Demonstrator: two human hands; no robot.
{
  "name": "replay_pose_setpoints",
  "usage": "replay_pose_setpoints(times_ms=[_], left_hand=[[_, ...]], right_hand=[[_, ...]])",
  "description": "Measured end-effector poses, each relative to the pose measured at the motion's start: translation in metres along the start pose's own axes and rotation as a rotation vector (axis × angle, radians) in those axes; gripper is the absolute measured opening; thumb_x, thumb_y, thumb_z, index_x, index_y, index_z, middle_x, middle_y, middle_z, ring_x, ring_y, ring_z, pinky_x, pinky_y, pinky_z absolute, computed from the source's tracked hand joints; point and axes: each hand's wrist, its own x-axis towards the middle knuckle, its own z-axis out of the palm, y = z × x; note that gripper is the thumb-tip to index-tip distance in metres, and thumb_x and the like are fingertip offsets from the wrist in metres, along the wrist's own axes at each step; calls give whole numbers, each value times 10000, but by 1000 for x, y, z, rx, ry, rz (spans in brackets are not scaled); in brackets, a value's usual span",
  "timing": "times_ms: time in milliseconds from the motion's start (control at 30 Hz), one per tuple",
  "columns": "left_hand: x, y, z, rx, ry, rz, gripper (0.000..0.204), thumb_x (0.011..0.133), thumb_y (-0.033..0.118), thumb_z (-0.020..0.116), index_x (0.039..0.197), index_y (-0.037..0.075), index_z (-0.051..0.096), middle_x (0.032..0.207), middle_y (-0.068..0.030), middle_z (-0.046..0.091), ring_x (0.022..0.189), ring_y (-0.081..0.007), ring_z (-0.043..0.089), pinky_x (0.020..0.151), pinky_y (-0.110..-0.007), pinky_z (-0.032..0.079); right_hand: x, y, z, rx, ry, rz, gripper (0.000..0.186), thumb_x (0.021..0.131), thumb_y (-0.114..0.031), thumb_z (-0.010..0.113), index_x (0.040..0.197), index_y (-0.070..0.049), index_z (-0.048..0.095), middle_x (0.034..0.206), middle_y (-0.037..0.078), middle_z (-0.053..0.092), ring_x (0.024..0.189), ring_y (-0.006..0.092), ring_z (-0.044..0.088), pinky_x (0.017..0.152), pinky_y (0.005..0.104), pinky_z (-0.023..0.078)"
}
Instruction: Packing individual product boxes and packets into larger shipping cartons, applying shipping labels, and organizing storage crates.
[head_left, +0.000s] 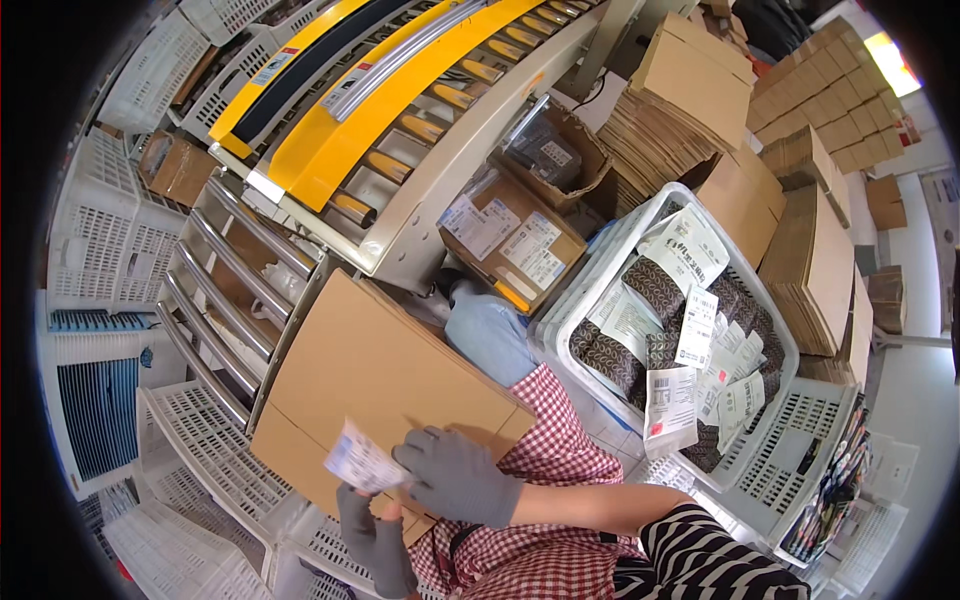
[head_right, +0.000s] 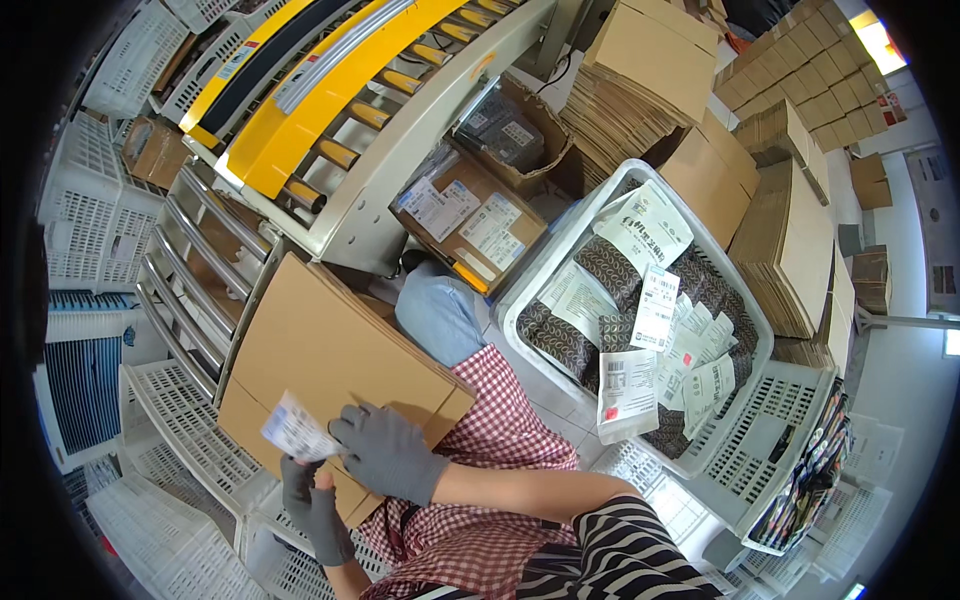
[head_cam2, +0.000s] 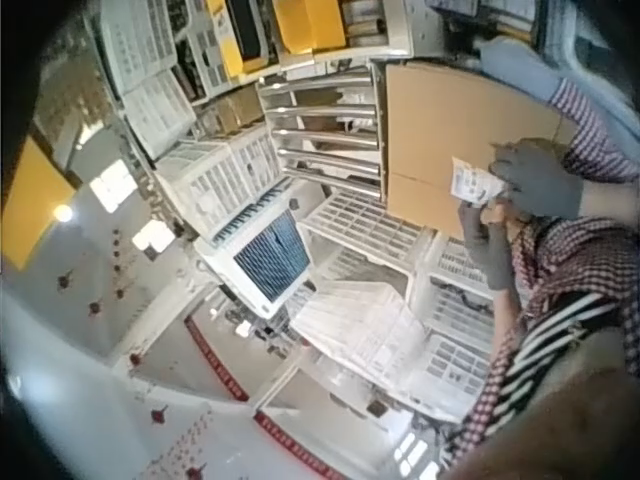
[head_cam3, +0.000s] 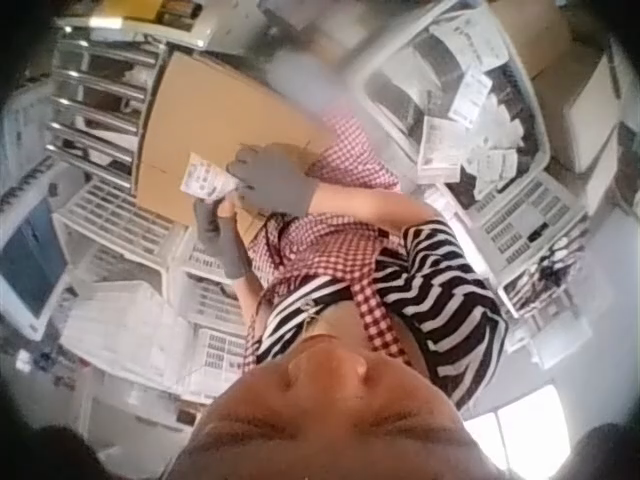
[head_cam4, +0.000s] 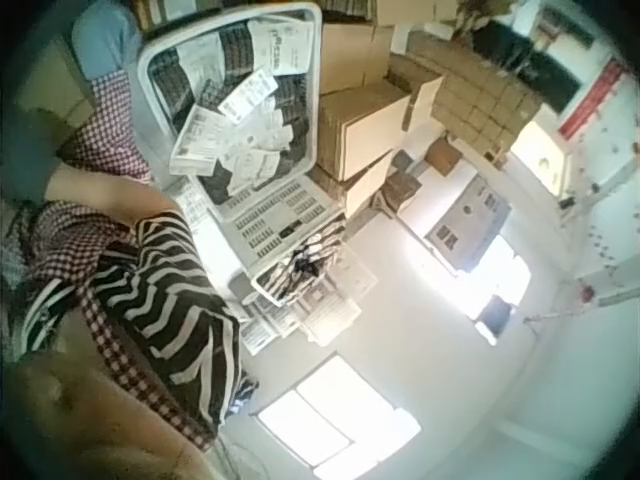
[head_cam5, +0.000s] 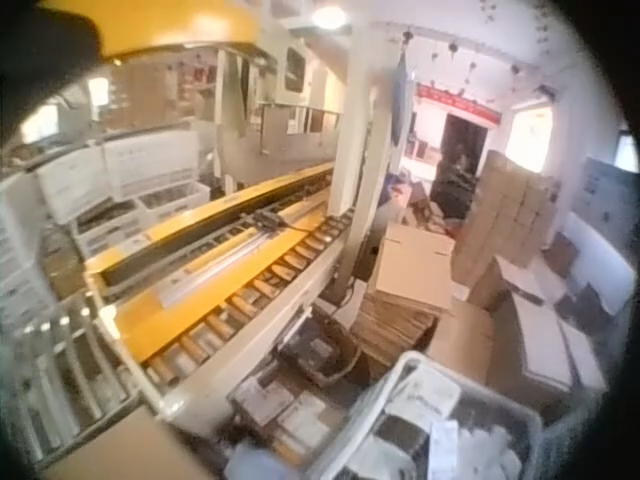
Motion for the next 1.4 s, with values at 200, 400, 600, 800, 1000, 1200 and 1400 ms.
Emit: replay_pose_setpoints(times_ms=[200, 400, 600, 800, 1000, 1200, 1400], left_hand=[[-18, 6, -5, -222, 136, -169, 257, 859, 141, 635, 1036, -43, 616, 938, -63, 653, 853, -126, 588, 774, -241, 425], [-26, -3, -10, -267, 118, -186, 208, 866, 116, 623, 1008, -36, 616, 978, -92, 661, 864, -127, 587, 802, -252, 436], [-24, -3, -1, -293, 155, -211, 236, 867, 115, 624, 1045, -35, 586, 1012, -107, 652, 913, -150, 596, 848, -277, 449], [-17, 8, 10, -413, 117, -265, 231, 872, 107, 612, 1050, -34, 569, 1043, -128, 642, 930, -176, 602, 870, -306, 461], [-20, 10, 8, -543, 52, -281, 384, 836, 123, 627, 1157, -63, 527, 1109, -164, 612, 984, -219, 603, 891, -336, 473], [-32, 20, 3, -514, 7, -374, 559, 834, 228, 609, 1264, -95, 458, 1197, -158, 571, 1078, -242, 568, 951, -351, 434], [-34, 26, -3, -612, 2, -504, 392, 866, 175, 630, 1153, -86, 579, 1082, -138, 643, 969, -181, 610, 851, -289, 475]], right_hand=[[-12, -7, -15, 266, -122, 157, 440, 800, -275, 654, 1111, -3, 502, 1085, 194, 562, 929, 328, 603, 753, 387, 500], [-12, 13, 1, 924, -374, 144, 417, 843, -317, 638, 1015, 53, 554, 907, 176, 637, 824, 187, 610, 692, 299, 479], [-10, 10, -14, 762, -355, 218, 466, 858, -360, 622, 1031, 71, 585, 892, 132, 660, 815, 151, 619, 701, 275, 486], [-12, 7, -19, 845, -219, 196, 306, 887, -257, 613, 854, 45, 578, 698, 94, 602, 629, 98, 543, 563, 259, 441], [-15, 3, -26, 878, -322, 271, 380, 885, -330, 618, 972, 40, 629, 830, 79, 644, 739, 90, 575, 633, 242, 461], [-27, -9, -32, 766, -267, 223, 351, 891, -282, 608, 995, 52, 634, 800, 97, 661, 704, 111, 597, 646, 272, 486], [-37, -19, -37, 915, -380, 421, 314, 898, -222, 602, 1045, 53, 640, 877, 80, 670, 759, 101, 616, 648, 234, 489]])
